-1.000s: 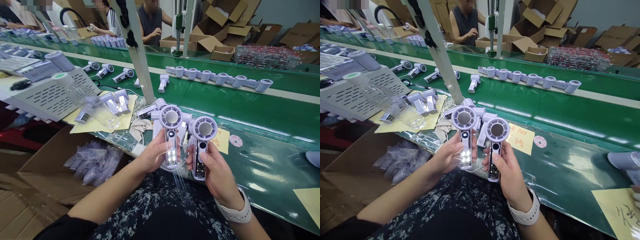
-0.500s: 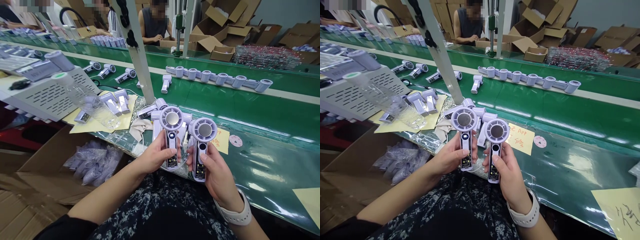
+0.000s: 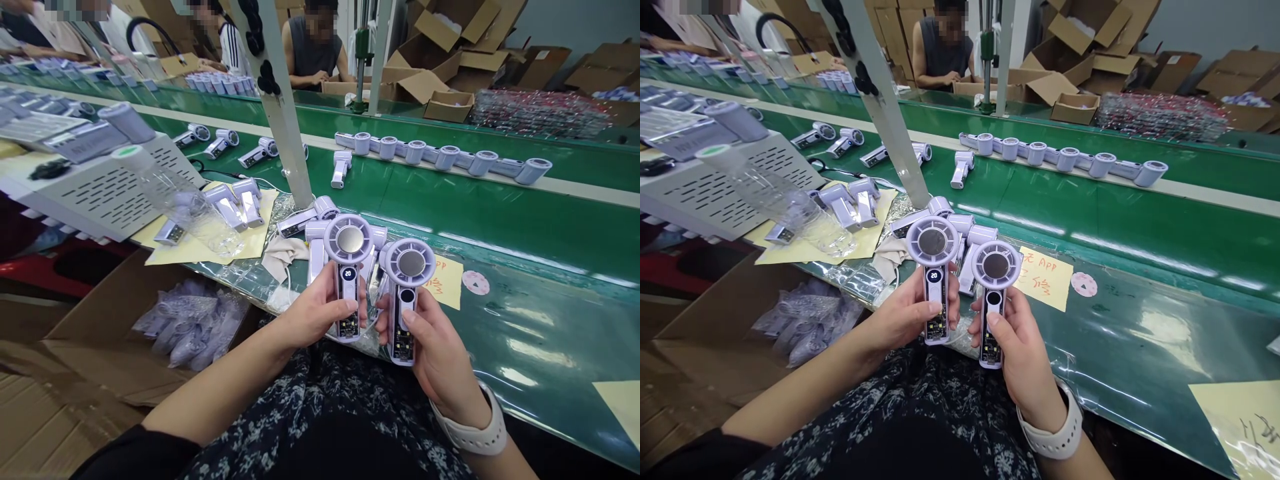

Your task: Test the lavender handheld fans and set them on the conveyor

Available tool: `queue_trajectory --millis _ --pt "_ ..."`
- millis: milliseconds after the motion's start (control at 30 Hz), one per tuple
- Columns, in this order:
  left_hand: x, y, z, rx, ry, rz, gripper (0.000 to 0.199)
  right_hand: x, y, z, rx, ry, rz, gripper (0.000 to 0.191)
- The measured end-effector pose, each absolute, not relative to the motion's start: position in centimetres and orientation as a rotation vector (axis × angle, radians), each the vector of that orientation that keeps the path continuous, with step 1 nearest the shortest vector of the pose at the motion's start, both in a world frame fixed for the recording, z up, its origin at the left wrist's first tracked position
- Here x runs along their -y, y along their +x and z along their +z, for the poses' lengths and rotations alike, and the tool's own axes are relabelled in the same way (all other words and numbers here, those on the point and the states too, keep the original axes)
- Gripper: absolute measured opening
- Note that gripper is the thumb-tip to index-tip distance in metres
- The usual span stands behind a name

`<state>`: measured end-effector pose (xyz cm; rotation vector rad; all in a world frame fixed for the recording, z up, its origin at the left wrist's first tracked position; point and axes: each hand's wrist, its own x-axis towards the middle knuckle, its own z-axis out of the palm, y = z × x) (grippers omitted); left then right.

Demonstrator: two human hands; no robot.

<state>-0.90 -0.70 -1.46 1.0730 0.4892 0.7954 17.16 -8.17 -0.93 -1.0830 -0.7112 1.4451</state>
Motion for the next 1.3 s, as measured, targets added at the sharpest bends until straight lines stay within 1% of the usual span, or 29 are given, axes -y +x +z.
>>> queue_trajectory --millis 133,200,267,400,467,533,633,733,833,900,967,1200,1300 --pt "0.6 -1.0 -1.3 -0.547 1.069 0.827 0.044 8.2 17.2 -1.1 0.707 -1.108 1.417 0.042" --pt "0.5 -1.1 -1.4 -0.558 1.050 0.838 0.048 8.2 17.1 -1.3 0.709 -1.108 1.399 0.043" --pt "0.4 -1.0 -1.7 -0.583 1.009 0.869 0.055 8.3 16.7 -1.4 0.701 -1.078 1.393 0.053" --pt "0.7 -0.6 -2.3 -0.556 0.796 0.904 0.069 8.3 15.4 -1.1 0.740 -0.997 1.470 0.078" --pt "1.1 -0.5 -2.4 -0.438 0.689 0.814 0.074 8.2 14.9 -0.8 0.876 -1.015 1.450 0.080" --pt "1.6 -0.5 -2.3 -0.356 0.602 0.733 0.073 8.0 14.8 -0.6 1.115 -1.129 1.343 0.074" --pt "2.1 -1.1 -2.0 -0.366 0.554 0.763 0.071 7.7 15.5 -0.2 1.447 -1.400 1.104 0.054" --pt "2.2 -1.9 -1.7 -0.388 0.588 0.810 0.070 7.4 16.0 0.4 1.456 -1.517 0.893 0.036" --pt "2.3 -2.2 -1.4 -0.421 0.609 0.837 0.072 7.2 15.5 1.2 1.408 -1.475 0.796 0.018" --pt "2.5 -2.3 -1.3 -0.453 0.634 0.848 0.074 7.2 14.9 1.5 1.428 -1.454 0.721 0.010" --pt "2.6 -2.2 -1.1 -0.472 0.655 0.849 0.075 7.2 14.4 1.7 1.459 -1.447 0.624 0.008" --pt "2.7 -1.6 -0.6 -0.447 0.687 0.891 0.074 7.9 14.4 1.7 1.596 -1.447 0.238 0.009" --pt "2.9 -1.4 -0.7 -0.468 0.704 0.906 0.073 8.0 14.5 1.5 1.606 -1.463 0.165 0.009"
